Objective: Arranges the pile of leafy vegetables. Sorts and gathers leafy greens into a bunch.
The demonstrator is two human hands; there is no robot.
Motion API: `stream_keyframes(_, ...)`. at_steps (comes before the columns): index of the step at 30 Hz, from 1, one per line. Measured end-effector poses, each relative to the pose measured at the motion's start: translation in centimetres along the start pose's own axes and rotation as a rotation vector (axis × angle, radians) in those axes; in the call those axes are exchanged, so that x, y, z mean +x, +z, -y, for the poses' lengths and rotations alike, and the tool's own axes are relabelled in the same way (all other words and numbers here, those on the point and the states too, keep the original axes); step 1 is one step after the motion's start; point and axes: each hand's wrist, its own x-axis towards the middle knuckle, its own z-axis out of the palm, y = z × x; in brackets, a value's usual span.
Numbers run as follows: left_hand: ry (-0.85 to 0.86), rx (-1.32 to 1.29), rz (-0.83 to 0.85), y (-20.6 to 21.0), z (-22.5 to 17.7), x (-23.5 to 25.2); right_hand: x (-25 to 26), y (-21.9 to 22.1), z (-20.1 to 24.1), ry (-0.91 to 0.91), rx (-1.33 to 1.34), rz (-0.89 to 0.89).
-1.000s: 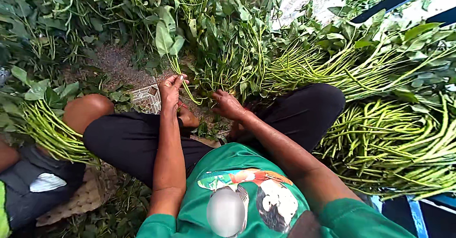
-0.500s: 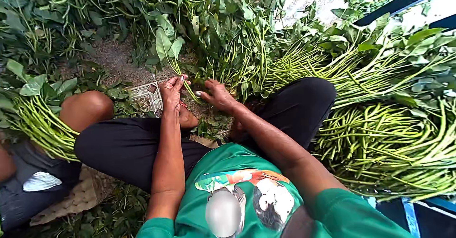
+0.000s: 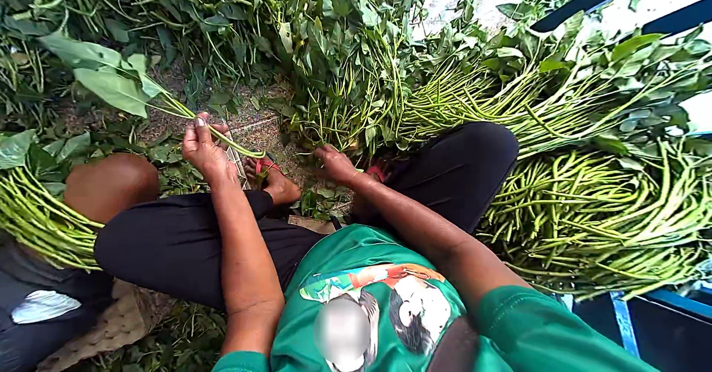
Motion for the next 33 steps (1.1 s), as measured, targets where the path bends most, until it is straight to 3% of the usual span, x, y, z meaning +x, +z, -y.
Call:
stream_keyframes(2,-0.100,-0.082,0.077,1.1,0.3,-1.3,2.3,-0.7,-1.6,0.062,0.098,-0.080)
stream_keyframes(6,-0.466,-0.293,0.125,3.5,2.9,-2.5,6.2,-0.7,-3.4,0.145,0.142,-0.049)
stream_keyframes(8,-0.525,-0.294,0.133,4.1,4.1,-2.7,6.7,0.3,-4.0,0.123,0.093,-0.085)
stream_keyframes(13,-0.490,-0.024,0.250,5.0,6.0,-3.8,2.9,0.7,-1.1,-0.136,-0.052,-0.342)
stream_keyframes(20,-0.470,0.160,0.402,5.8,6.8,-4.6,-0.3,2.5,1.2,-0.455,-0.296,-0.442)
stream_keyframes(25,-0.399,0.270,0.487,5.7,5.8,-4.5,-1.2,1.7,2.1,-0.483,-0.343,-0.444)
stream_keyframes(30,-0.321,0.229,0.510,5.5,5.3,-4.9,-1.0,-1.0,2.6,-0.479,-0.070,-0.621)
stream_keyframes(33,-0.284,0.208,0.506,5.8,4.9,-5.6,0.3,-2.6,2.6,-0.309,0.126,-0.411)
